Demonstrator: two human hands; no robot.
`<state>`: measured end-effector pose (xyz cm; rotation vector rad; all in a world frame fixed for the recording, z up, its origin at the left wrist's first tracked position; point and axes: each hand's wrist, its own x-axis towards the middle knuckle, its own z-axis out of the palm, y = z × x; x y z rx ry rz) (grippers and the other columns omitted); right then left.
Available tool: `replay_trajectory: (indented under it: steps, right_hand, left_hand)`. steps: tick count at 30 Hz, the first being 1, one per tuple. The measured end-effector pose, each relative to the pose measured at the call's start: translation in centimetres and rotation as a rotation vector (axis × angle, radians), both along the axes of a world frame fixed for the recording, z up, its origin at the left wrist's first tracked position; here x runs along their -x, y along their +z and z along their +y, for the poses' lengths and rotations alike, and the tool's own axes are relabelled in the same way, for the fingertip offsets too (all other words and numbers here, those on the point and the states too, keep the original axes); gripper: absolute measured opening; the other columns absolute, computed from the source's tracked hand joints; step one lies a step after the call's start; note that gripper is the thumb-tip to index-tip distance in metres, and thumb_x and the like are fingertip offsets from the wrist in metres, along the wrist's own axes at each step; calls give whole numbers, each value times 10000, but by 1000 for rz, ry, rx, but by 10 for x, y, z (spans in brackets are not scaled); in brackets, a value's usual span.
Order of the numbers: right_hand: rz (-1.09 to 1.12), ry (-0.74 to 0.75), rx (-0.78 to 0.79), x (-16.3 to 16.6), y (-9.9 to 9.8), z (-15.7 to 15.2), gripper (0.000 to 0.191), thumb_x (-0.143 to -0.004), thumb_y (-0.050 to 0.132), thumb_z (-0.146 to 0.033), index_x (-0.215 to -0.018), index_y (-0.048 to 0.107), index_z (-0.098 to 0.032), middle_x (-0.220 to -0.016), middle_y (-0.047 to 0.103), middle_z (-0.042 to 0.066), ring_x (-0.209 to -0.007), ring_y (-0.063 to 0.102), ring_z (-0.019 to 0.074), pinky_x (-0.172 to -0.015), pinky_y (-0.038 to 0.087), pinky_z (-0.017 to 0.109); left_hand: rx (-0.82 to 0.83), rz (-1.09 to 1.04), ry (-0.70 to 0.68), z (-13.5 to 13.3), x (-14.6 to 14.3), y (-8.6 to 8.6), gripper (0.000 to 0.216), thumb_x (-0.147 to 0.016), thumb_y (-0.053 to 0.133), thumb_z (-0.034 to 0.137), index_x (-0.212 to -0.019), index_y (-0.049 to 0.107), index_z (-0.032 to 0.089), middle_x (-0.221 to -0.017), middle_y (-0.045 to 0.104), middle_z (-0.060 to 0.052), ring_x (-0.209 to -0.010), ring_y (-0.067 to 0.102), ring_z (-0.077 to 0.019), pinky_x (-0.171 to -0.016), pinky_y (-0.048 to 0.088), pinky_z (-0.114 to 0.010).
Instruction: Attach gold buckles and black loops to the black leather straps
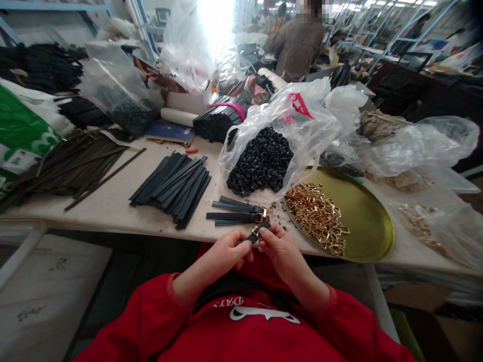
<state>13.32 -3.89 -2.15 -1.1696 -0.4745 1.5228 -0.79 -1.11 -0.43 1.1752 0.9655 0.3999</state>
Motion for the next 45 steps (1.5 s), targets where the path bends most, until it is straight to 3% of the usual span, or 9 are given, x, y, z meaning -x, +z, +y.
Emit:
replay_trajectory:
  steps: [7,14,20,22,27,30,35,40,45]
  right_hand:
    - [-252,92,-87,5,-6,-6,277,-665,686,-390,-751,523,-183,-590,532,-53,-503,461,83,-480,366,210]
    - [-70,170,62,3,-7,-1,285,-699,601,-458,-709,507,-190,-580,519,-37,-500,460,102,-504,389,238]
    - [-818,124,-375,0,-5,-9,197,-789,522,-361,-667,539,-207,-703,532,17,-682,494,159,-649,401,291]
    - [-904,156,-454,-4,-4,-11,142,-774,550,-331,-697,556,-211,-766,546,28,-738,503,170,-682,397,295]
    - [-555,249,-242,-6,1,-8,269,-725,604,-433,-661,480,-203,-593,478,-36,-558,422,118,-528,356,238]
    - [-475,300,-296,-5,6,-2,301,-768,546,-474,-669,482,-198,-605,479,-36,-565,424,109,-539,360,230]
    - [-688,475,-413,-28,15,39,409,-862,356,-491,-676,549,-182,-610,510,-2,-580,472,128,-547,380,245]
    - [-1290,189,-394,-56,2,122,139,-782,488,-274,-843,558,-171,-748,567,29,-684,517,158,-647,400,275]
    - [-1398,179,-343,-56,-23,166,126,-687,503,-150,-794,568,-162,-777,580,57,-751,534,190,-736,390,326]
  left_hand:
    - [80,-74,49,-2,1,-7,274,-780,510,422,-746,468,153,-558,493,54,-377,335,-21,-358,225,-143]
    - [136,-90,39,0,3,-13,245,-770,520,389,-742,465,153,-566,524,46,-365,357,-19,-360,240,-137]
    - [80,-1,63,-2,2,-16,224,-751,516,365,-692,428,167,-524,507,58,-348,355,-27,-344,227,-142]
    - [1,48,58,-5,2,-13,203,-756,503,346,-686,431,170,-525,505,60,-345,356,-32,-336,237,-147]
    - [-114,55,-6,-6,5,3,267,-771,514,406,-669,433,173,-511,519,56,-367,379,-47,-353,261,-158]
    - [-150,91,49,1,6,4,280,-758,540,414,-666,424,176,-491,503,62,-384,420,-66,-376,299,-171]
    - [-278,68,98,16,6,0,265,-774,537,332,-984,476,183,-623,574,51,-497,510,-99,-487,392,-201]
    - [-300,142,122,32,3,2,238,-831,427,382,-851,530,168,-534,480,61,-413,393,-76,-421,307,-190]
    - [-260,136,131,44,4,-5,253,-827,422,396,-828,513,161,-521,469,63,-395,370,-67,-399,280,-180]
